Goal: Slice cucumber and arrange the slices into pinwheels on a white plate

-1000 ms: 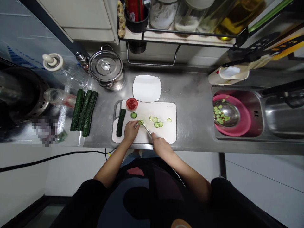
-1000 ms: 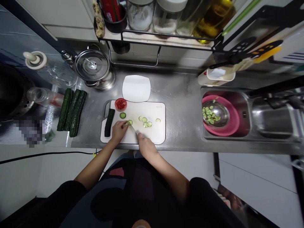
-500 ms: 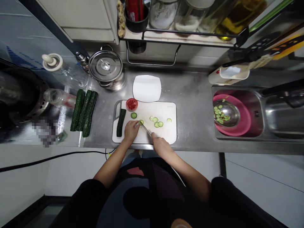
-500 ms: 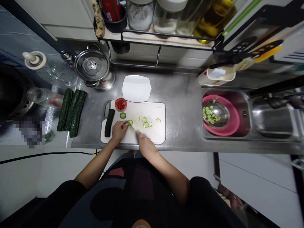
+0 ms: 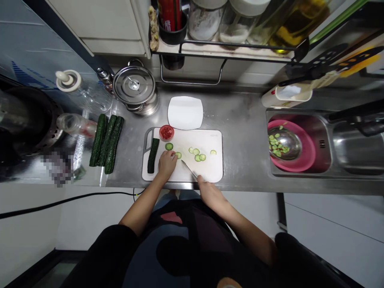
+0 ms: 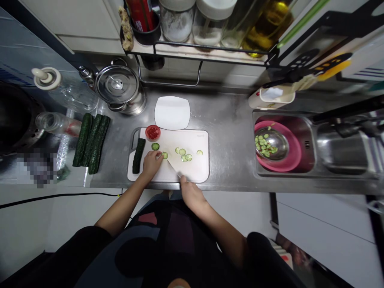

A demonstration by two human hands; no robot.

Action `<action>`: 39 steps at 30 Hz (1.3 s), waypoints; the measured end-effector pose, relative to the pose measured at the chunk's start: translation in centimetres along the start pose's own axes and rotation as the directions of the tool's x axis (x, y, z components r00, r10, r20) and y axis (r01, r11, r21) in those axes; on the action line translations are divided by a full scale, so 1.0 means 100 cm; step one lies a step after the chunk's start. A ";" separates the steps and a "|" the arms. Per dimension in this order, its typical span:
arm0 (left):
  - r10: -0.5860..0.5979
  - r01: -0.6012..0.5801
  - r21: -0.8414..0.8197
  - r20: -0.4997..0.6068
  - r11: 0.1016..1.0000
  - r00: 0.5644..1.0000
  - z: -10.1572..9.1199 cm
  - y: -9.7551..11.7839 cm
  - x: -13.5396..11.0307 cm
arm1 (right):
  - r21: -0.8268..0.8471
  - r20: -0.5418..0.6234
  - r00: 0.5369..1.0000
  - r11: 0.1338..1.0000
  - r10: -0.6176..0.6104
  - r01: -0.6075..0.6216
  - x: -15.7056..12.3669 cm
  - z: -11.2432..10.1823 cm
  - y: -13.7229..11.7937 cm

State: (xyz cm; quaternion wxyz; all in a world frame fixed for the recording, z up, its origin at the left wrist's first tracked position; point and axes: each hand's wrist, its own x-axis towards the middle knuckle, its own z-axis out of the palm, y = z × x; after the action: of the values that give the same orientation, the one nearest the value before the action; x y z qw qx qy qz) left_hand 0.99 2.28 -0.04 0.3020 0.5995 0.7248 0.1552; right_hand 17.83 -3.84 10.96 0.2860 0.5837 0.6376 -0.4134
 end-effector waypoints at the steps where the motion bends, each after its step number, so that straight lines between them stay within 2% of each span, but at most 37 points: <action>1: -0.022 0.022 0.010 0.001 1.000 1.000 0.000 0.002 0.001 | 0.001 -0.006 1.000 1.000 0.002 -0.002 -0.001 0.003 0.002; 4: -0.054 0.054 0.018 0.008 0.998 0.999 0.001 0.009 0.003 | 0.001 -0.026 1.000 1.000 0.006 -0.006 -0.003 0.009 0.007; 9: -0.006 0.009 -0.045 0.063 0.999 0.998 -0.005 0.013 0.005 | 0.013 -0.041 0.999 1.000 0.000 0.001 -0.004 0.011 0.011; 13: -0.040 0.038 -0.077 -0.027 0.996 0.999 -0.018 0.007 0.018 | 0.015 -0.038 0.999 1.000 0.008 -0.007 -0.002 0.010 0.011; 15: -0.036 0.034 -0.030 -0.070 0.999 0.997 -0.025 0.003 0.026 | 0.013 -0.042 0.999 1.000 0.006 -0.005 -0.002 0.010 0.011; 18: 0.039 -0.032 0.113 -0.060 0.993 0.997 -0.032 -0.002 0.035 | 0.010 -0.046 0.999 1.000 0.006 -0.005 -0.001 0.010 0.011; 22: 0.165 -0.149 0.212 -0.062 0.966 0.984 -0.032 0.007 0.038 | 0.010 -0.051 0.999 1.000 0.007 -0.007 -0.002 0.010 0.012; 23: 0.207 -0.194 0.203 -0.042 0.960 0.977 -0.030 0.013 0.039 | 0.011 -0.052 0.999 1.000 0.007 -0.006 -0.002 0.010 0.012; 25: 0.304 -0.314 0.153 0.082 0.937 0.949 -0.022 0.029 0.043 | 0.014 -0.051 0.999 1.000 0.007 -0.007 -0.002 0.009 0.012; 28: 0.386 -0.443 0.113 0.332 0.889 0.861 -0.004 0.055 0.052 | 0.016 -0.041 0.999 1.000 0.024 -0.023 -0.002 0.009 0.011; 30: 0.400 -0.493 0.124 0.435 0.861 0.807 0.007 0.069 0.057 | 0.018 -0.036 0.999 0.999 0.027 -0.027 -0.002 0.008 0.010; 34: 0.416 -0.544 0.135 0.502 0.828 0.758 0.020 0.079 0.063 | 0.013 -0.049 0.999 1.000 0.012 -0.011 -0.002 0.008 0.009; 39: 0.430 -0.553 0.101 0.520 0.827 0.738 0.026 0.081 0.069 | 0.018 -0.047 0.999 1.000 0.025 -0.024 -0.001 0.011 0.010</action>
State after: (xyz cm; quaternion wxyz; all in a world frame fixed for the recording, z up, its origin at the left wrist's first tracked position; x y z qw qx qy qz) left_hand 8.18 10.47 1.01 0.3404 0.8225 0.4554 -0.0141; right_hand 18.68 -4.83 10.36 0.2708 0.6035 0.6333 -0.4018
